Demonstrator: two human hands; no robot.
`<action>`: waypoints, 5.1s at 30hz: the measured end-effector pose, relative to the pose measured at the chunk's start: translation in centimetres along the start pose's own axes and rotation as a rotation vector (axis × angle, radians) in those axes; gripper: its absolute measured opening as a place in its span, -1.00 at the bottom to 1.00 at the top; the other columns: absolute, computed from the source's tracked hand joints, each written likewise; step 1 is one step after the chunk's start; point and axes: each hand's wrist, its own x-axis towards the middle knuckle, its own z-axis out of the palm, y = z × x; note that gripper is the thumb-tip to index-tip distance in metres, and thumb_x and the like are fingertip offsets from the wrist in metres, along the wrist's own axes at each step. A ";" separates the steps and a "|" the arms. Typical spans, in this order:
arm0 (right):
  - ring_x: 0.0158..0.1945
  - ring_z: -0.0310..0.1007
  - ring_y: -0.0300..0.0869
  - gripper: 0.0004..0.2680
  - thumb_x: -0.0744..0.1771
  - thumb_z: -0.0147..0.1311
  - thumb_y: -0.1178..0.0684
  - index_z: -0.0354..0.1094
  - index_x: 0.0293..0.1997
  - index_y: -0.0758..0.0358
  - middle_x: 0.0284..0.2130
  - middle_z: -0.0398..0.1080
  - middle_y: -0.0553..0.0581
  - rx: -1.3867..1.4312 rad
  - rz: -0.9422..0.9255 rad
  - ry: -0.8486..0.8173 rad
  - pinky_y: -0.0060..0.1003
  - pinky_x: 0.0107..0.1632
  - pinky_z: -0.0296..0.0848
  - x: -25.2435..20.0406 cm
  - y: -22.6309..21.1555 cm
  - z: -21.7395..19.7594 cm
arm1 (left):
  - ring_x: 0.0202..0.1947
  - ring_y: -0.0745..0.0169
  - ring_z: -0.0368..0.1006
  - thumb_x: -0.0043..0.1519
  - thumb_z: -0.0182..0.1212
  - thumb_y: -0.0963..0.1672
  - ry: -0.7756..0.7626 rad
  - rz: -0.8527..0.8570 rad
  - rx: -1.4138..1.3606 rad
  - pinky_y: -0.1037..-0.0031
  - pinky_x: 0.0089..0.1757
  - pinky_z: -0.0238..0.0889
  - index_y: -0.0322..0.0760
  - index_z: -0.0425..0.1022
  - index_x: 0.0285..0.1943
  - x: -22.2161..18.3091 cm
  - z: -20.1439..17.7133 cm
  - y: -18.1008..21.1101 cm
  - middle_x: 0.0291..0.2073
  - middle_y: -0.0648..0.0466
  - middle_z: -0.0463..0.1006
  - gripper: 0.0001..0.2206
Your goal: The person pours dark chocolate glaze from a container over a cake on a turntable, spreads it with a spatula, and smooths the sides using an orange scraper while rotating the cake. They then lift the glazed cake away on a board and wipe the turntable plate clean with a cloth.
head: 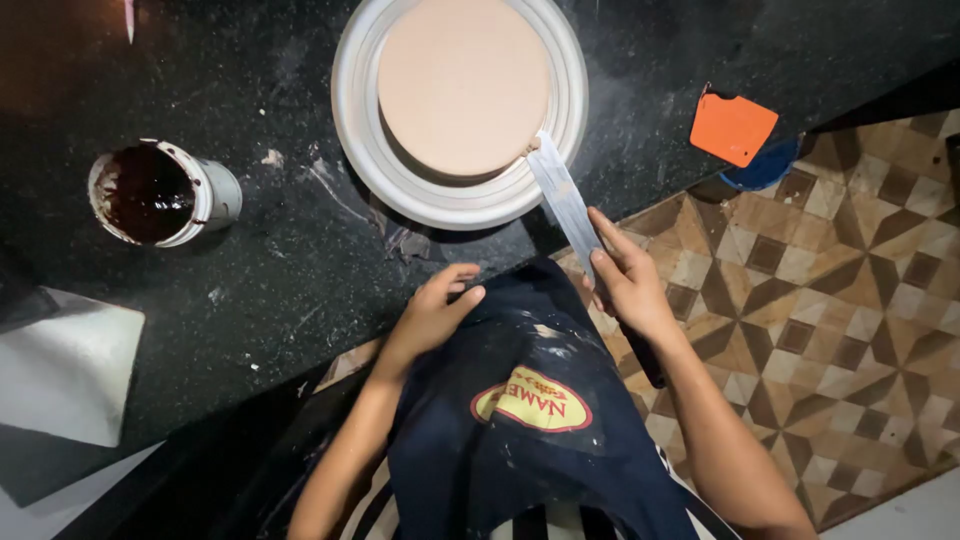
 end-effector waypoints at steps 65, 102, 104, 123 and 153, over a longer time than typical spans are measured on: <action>0.12 0.48 -0.06 -0.78 0.51 -0.05 0.06 0.23 0.35 0.10 0.16 0.41 0.12 0.809 -0.457 0.353 0.09 0.12 0.60 4.5 9.1 -9.5 | -0.03 0.18 0.53 0.23 0.12 -0.29 0.278 0.009 -0.845 0.37 0.03 0.45 -0.32 0.24 0.26 3.4 -4.9 3.6 -0.03 -0.06 0.55 -0.60; -0.34 0.33 -0.42 -0.89 0.38 0.13 0.11 0.43 -0.12 0.34 -0.41 0.43 -0.08 -0.063 -0.339 -0.367 -0.45 -0.29 0.35 -5.6 -3.2 8.9 | 0.00 0.11 0.44 0.46 0.05 -0.03 1.025 0.283 -0.033 0.33 0.05 0.34 -0.36 0.44 0.21 -1.5 -6.2 -5.8 0.00 -0.07 0.51 -0.68; -0.38 0.32 -0.42 -0.90 0.37 0.12 0.10 0.43 -0.14 0.32 -0.45 0.42 -0.10 -0.159 -0.314 -0.409 -0.45 -0.32 0.34 -7.2 -1.9 6.1 | 0.07 0.03 0.44 0.43 0.09 -0.06 1.004 0.367 0.182 0.27 0.10 0.33 -0.36 0.43 0.26 1.5 -7.5 -4.5 0.09 -0.09 0.51 -0.68; -0.11 0.34 -0.41 -0.84 0.46 0.08 0.19 0.41 0.13 0.47 -0.16 0.50 -0.03 -0.023 -0.704 0.451 -0.45 -0.01 0.40 5.1 -3.6 3.5 | 0.06 -0.04 0.56 0.36 0.01 -0.11 0.247 0.053 -0.943 0.26 0.03 0.51 -0.36 0.20 0.43 4.3 -11.2 3.9 0.20 -0.11 0.44 -0.56; -0.31 0.26 -0.33 -0.92 0.46 0.15 0.23 0.41 0.05 0.42 -0.38 0.41 0.15 -0.197 -0.814 0.417 -0.35 -0.22 0.31 5.0 -2.9 5.3 | -0.33 0.22 0.57 0.35 0.22 -0.11 -0.121 -0.054 -0.673 0.54 -0.39 0.39 -0.40 0.15 0.45 0.9 -6.4 3.0 0.18 -0.22 0.53 -0.47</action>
